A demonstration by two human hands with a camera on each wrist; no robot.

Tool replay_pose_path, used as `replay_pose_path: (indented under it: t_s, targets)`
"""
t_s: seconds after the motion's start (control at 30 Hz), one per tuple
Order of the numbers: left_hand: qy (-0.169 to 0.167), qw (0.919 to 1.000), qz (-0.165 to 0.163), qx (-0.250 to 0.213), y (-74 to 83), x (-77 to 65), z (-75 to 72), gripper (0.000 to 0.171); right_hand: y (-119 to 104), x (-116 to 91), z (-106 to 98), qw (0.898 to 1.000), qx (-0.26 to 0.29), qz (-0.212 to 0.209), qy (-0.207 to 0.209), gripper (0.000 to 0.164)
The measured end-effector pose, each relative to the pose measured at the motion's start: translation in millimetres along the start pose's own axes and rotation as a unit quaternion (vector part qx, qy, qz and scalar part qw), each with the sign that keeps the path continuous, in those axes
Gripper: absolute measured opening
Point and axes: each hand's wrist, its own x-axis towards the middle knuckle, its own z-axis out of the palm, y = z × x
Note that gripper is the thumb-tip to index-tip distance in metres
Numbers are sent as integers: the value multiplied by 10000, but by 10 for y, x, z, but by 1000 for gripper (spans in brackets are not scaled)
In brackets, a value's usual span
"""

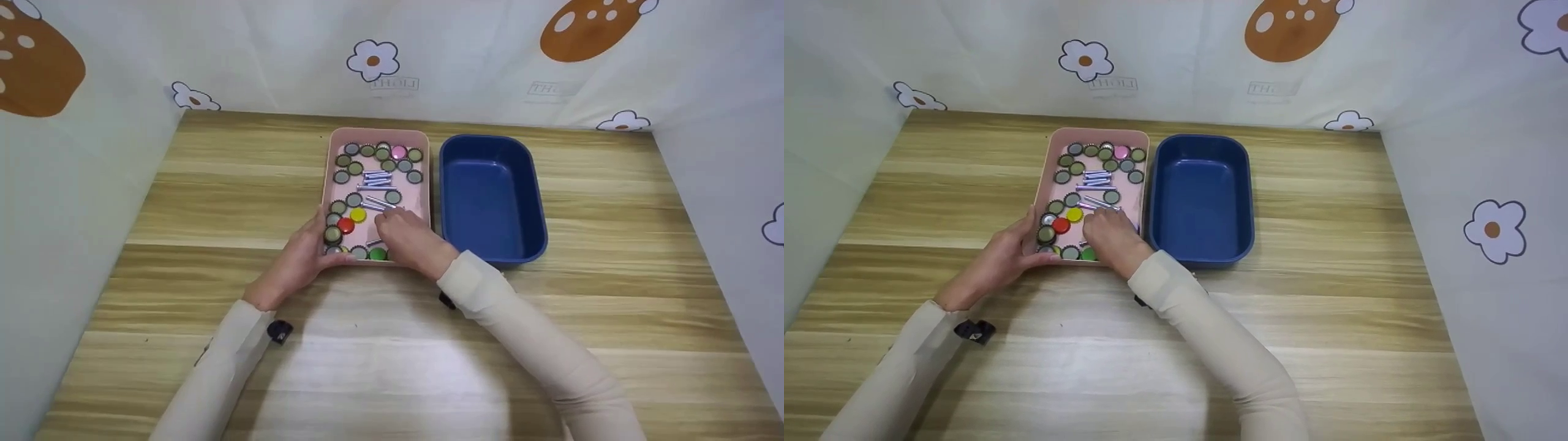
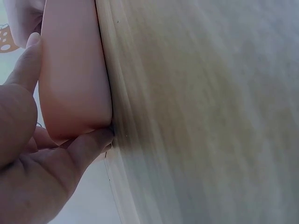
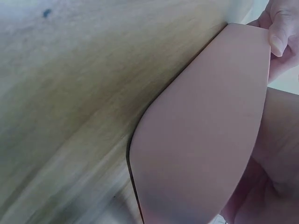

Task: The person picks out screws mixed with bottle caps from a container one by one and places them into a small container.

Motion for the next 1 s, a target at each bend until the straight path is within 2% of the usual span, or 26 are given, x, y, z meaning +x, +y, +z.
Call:
replay_pose_path:
  t_s: [0.2,0.4,0.57,0.77,1.0]
  targets:
    - [92,9997,220,78,-25,16,12,111,13,-5,20,9998,-101,92,144,29]
    - [60,9998,140,107,-40,14,29,111,7,-32,16,9994,-199,162,243,34]
    - [44,9999,112,112,-49,4,34,110,-6,-89,-23,9977,-381,5,557,30]
    - [57,9996,248,118,-59,8,37,110,1,-179,-65,9940,-619,-60,896,29]
    - [77,9995,262,-123,-53,2,47,110,53,-248,-116,9933,-756,-62,875,31]
